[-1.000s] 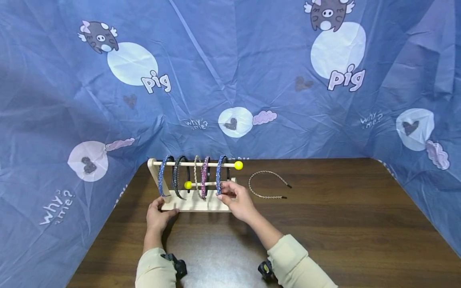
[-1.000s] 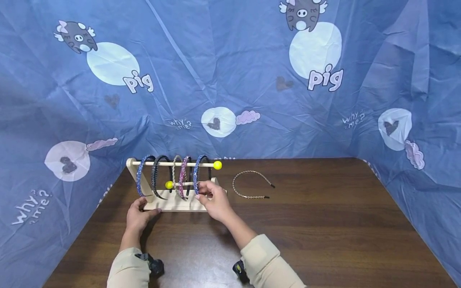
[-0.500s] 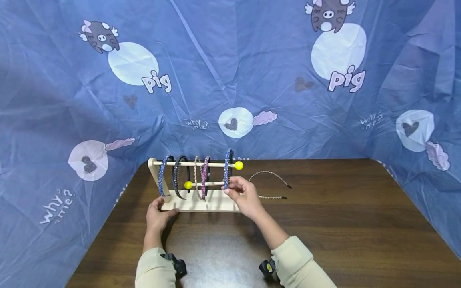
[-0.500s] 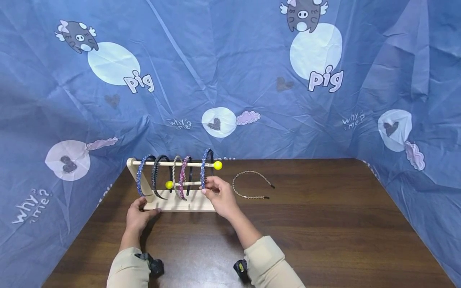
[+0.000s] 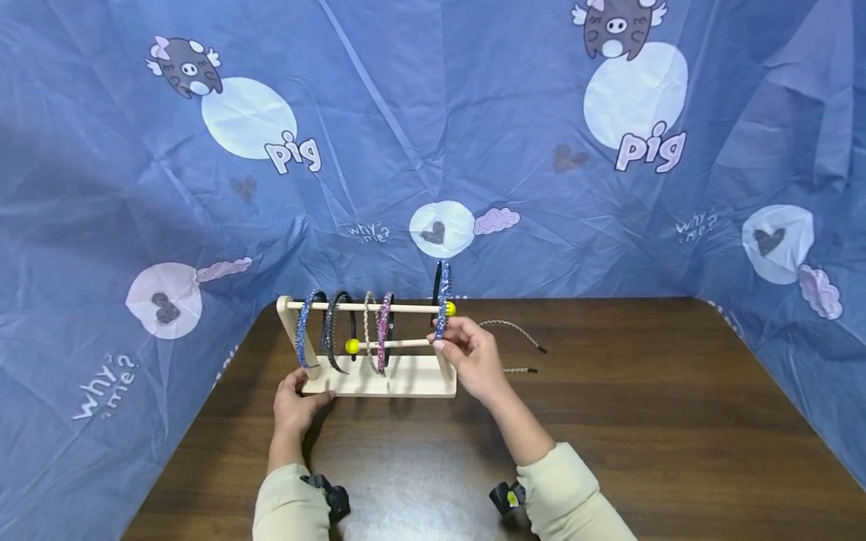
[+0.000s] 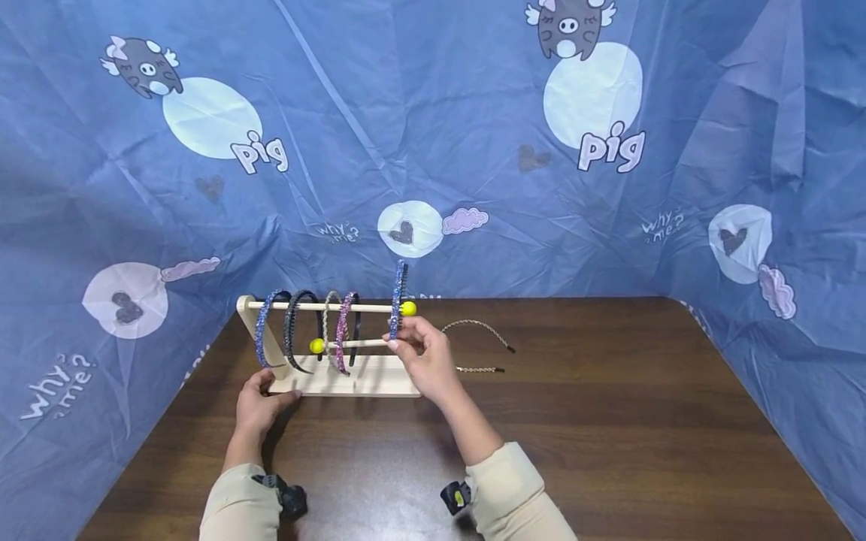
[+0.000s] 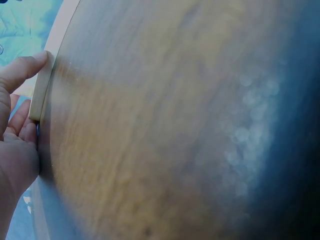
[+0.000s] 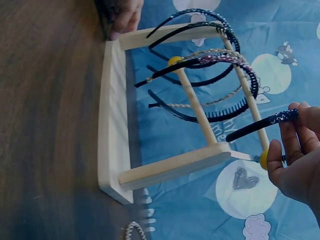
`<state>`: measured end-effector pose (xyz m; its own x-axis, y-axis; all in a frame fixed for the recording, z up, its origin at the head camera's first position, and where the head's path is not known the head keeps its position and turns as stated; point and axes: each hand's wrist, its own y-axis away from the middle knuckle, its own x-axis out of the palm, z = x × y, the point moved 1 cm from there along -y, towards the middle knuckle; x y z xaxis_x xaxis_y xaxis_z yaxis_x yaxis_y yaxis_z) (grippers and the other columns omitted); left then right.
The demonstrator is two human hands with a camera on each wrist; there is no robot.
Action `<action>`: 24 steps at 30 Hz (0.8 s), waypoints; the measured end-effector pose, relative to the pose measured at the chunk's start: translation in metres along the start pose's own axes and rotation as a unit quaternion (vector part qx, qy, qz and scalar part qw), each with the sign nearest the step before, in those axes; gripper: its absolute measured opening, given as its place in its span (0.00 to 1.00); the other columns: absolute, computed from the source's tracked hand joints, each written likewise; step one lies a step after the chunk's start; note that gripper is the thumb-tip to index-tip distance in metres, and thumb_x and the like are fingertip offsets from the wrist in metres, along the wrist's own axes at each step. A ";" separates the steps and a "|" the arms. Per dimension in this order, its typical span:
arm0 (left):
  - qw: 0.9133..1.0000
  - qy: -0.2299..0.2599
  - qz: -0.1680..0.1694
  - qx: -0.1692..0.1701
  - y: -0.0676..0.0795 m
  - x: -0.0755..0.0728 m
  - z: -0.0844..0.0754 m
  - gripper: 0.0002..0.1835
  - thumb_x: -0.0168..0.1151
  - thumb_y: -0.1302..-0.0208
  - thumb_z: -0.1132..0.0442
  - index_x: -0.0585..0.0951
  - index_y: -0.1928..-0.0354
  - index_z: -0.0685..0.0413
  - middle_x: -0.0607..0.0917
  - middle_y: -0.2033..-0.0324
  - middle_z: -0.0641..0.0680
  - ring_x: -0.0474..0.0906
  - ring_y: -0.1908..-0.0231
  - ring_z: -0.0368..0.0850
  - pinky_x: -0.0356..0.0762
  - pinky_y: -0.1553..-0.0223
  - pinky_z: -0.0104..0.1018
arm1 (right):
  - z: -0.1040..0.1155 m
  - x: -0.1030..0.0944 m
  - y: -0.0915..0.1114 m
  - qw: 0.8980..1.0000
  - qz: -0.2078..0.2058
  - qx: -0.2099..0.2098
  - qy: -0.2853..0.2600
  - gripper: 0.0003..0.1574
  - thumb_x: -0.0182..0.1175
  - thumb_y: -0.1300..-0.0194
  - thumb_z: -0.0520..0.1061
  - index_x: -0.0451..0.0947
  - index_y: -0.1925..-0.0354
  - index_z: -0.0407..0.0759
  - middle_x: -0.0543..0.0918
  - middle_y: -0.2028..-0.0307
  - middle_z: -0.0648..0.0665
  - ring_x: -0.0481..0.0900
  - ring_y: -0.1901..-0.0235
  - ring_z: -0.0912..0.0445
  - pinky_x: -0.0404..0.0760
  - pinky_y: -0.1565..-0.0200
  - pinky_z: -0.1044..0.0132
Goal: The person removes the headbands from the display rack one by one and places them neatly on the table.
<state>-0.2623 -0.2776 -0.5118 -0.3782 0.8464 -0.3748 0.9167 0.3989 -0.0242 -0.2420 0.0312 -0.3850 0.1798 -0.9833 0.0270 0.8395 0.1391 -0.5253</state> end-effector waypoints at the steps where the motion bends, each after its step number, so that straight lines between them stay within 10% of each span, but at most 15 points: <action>1: 1.000 0.000 0.000 0.001 0.000 0.000 0.000 0.39 0.68 0.57 0.76 0.64 0.39 0.72 0.65 0.46 0.68 0.62 0.45 0.61 0.56 0.41 0.48 | 0.001 0.000 0.000 1.000 -0.001 -0.003 0.002 0.14 0.55 0.44 0.22 0.71 0.57 0.20 0.81 0.66 0.27 0.80 0.65 0.40 0.76 0.62 0.70; 8: 1.000 -0.006 0.004 0.001 0.003 0.000 0.002 0.39 0.69 0.57 0.75 0.64 0.40 0.73 0.66 0.47 0.68 0.62 0.45 0.61 0.55 0.41 0.48 | 0.013 -0.006 0.002 1.000 -0.015 0.003 0.013 0.14 0.55 0.44 0.23 0.72 0.56 0.20 0.79 0.66 0.25 0.76 0.65 0.32 0.78 0.64 0.68; 15: 1.000 0.001 0.000 0.004 0.002 0.000 0.002 0.39 0.69 0.57 0.75 0.64 0.40 0.73 0.65 0.47 0.68 0.62 0.45 0.61 0.55 0.41 0.48 | 0.013 -0.014 0.002 0.998 -0.037 -0.003 0.048 0.12 0.57 0.45 0.23 0.73 0.59 0.22 0.80 0.67 0.26 0.78 0.69 0.55 0.73 0.69 0.73; 24: 1.000 -0.002 0.002 0.007 -0.001 -0.001 0.000 0.39 0.69 0.57 0.75 0.64 0.40 0.73 0.66 0.47 0.68 0.62 0.45 0.61 0.55 0.41 0.47 | -0.006 -0.028 0.003 0.998 -0.050 -0.005 0.031 0.15 0.57 0.43 0.24 0.74 0.55 0.24 0.80 0.66 0.26 0.76 0.70 0.59 0.72 0.70 0.74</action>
<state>-0.2630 -0.2786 -0.5118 -0.3745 0.8461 -0.3793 0.9197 0.3909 -0.0359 -0.2477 0.0588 -0.3922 0.0642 -0.9976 0.0272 0.8464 0.0400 -0.5311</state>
